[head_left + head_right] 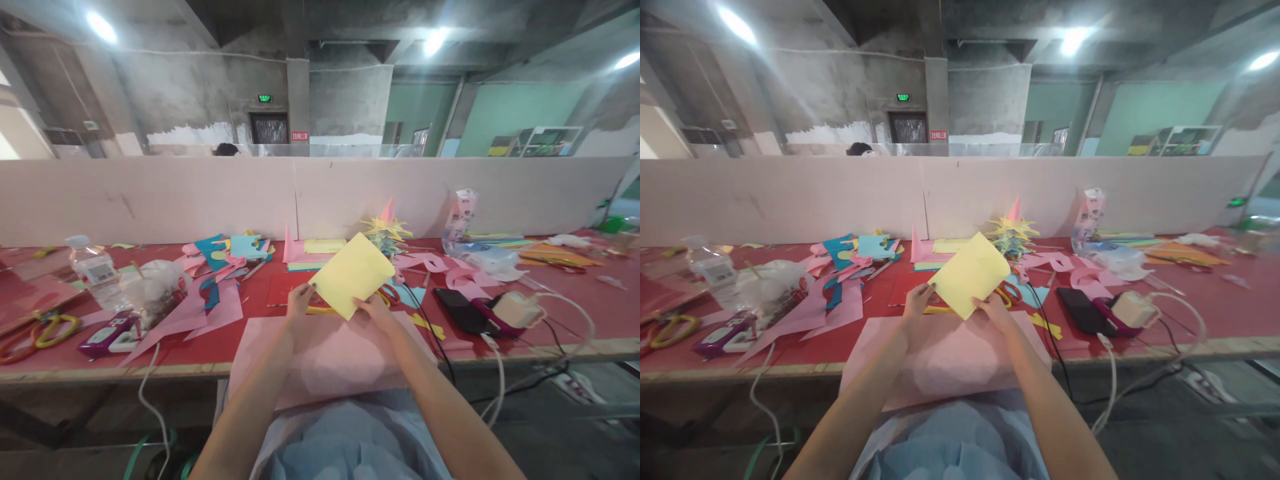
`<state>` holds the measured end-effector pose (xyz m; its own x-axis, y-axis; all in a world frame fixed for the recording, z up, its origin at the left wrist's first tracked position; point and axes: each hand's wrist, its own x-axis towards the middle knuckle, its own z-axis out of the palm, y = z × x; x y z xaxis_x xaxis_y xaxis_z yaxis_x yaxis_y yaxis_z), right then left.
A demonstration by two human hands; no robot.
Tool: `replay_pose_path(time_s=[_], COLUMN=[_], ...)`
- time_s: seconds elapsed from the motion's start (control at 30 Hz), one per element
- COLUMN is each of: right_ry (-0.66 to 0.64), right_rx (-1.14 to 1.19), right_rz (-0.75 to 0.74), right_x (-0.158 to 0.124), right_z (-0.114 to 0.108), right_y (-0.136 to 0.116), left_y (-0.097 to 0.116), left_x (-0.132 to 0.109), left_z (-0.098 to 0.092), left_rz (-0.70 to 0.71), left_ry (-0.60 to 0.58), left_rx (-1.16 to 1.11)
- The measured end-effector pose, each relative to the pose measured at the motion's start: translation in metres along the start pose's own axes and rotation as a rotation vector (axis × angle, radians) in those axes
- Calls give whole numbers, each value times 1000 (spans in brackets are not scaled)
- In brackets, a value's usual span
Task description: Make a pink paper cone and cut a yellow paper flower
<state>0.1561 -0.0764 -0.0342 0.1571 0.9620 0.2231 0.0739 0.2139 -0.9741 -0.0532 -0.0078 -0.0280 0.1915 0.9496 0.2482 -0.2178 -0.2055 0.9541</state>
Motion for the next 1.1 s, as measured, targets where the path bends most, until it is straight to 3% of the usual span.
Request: replay_pose_path(time_s=[0.37,0.5,0.67,0.73,1.1], right_ry=[64,78,130,162,309], right_rx=[-143,-132,-154,-167,-170], right_rz=[-30,-43,-35,-38,-28], right_x=[-2,-2,2,5,6], right_z=[3,3,0,1,58], right_y=[-5,-3,4,7,11], left_y=[7,7,3,1,-4], left_x=[-6,-6,-11,-13,-8], left_z=[2,6,15,18,15], left_rz=[2,-27,-178,-178,-166], left_ry=[78,-9,-279,-327,-250], left_rx=[20,-22,1,36,63])
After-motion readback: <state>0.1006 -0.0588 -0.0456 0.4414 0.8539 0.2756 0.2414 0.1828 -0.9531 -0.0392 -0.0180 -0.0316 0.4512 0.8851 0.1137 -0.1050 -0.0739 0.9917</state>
